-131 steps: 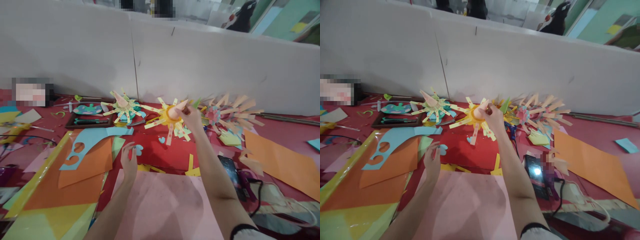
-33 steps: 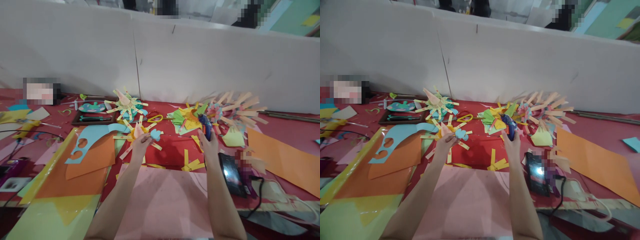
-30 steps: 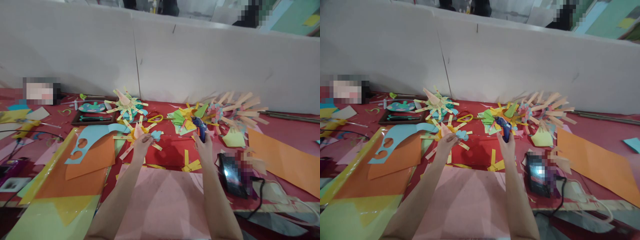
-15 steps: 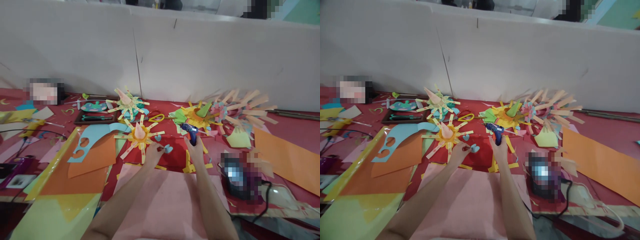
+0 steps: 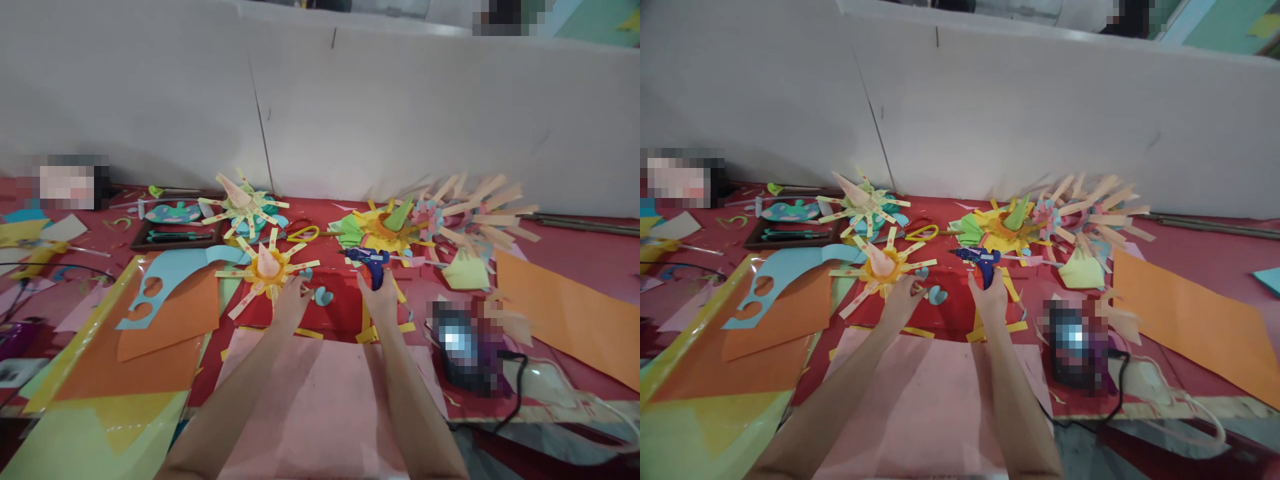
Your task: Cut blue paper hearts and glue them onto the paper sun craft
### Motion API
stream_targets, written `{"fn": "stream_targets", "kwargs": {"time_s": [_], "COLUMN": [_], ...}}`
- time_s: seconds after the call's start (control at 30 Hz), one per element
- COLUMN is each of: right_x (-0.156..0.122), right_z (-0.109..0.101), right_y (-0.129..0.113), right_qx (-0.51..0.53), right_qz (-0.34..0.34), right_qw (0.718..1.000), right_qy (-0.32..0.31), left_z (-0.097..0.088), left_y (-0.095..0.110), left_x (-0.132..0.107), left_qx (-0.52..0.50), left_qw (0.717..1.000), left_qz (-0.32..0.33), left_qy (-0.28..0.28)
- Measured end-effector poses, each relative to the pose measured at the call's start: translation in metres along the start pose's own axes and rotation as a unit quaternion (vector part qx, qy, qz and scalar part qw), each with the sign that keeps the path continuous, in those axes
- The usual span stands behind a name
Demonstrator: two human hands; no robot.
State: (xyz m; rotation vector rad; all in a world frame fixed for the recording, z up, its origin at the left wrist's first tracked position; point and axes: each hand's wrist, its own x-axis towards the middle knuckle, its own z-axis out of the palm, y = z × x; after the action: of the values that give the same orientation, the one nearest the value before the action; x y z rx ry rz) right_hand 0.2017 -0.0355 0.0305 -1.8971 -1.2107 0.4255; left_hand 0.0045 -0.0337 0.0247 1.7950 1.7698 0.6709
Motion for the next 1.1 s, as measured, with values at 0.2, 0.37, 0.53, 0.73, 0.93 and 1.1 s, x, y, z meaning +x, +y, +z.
{"fn": "stream_targets", "kwargs": {"time_s": [0.2, 0.37, 0.53, 0.73, 0.93, 1.1], "right_x": [0.002, 0.003, 0.004, 0.003, 0.004, 0.007], "right_z": [-0.001, 0.001, 0.003, 0.002, -0.007, -0.013], "right_y": [0.005, 0.005, 0.006, 0.004, 0.005, 0.008], "right_qx": [-0.018, -0.015, -0.007, 0.002, 0.009, 0.004], "right_qz": [0.009, 0.008, -0.010, -0.015, -0.010, -0.019], "right_qw": [1.000, 1.000, 1.000, 1.000, 1.000, 1.000], "right_qy": [-0.003, -0.001, 0.006, 0.003, 0.007, 0.015], "left_z": [-0.014, -0.004, 0.002, 0.002, -0.004, -0.009], "left_y": [0.003, 0.002, -0.002, -0.004, -0.017, -0.015], "left_x": [0.015, 0.022, 0.026, 0.028, 0.034, 0.029], "left_qx": [0.146, 0.207, 0.156, 0.017, -0.174, -0.288], "left_qw": [0.989, 0.978, 0.986, 0.997, 0.976, 0.953], "left_qz": [0.002, -0.008, -0.035, -0.051, 0.012, -0.031], "left_qy": [0.022, 0.029, 0.038, 0.050, 0.133, 0.084]}}
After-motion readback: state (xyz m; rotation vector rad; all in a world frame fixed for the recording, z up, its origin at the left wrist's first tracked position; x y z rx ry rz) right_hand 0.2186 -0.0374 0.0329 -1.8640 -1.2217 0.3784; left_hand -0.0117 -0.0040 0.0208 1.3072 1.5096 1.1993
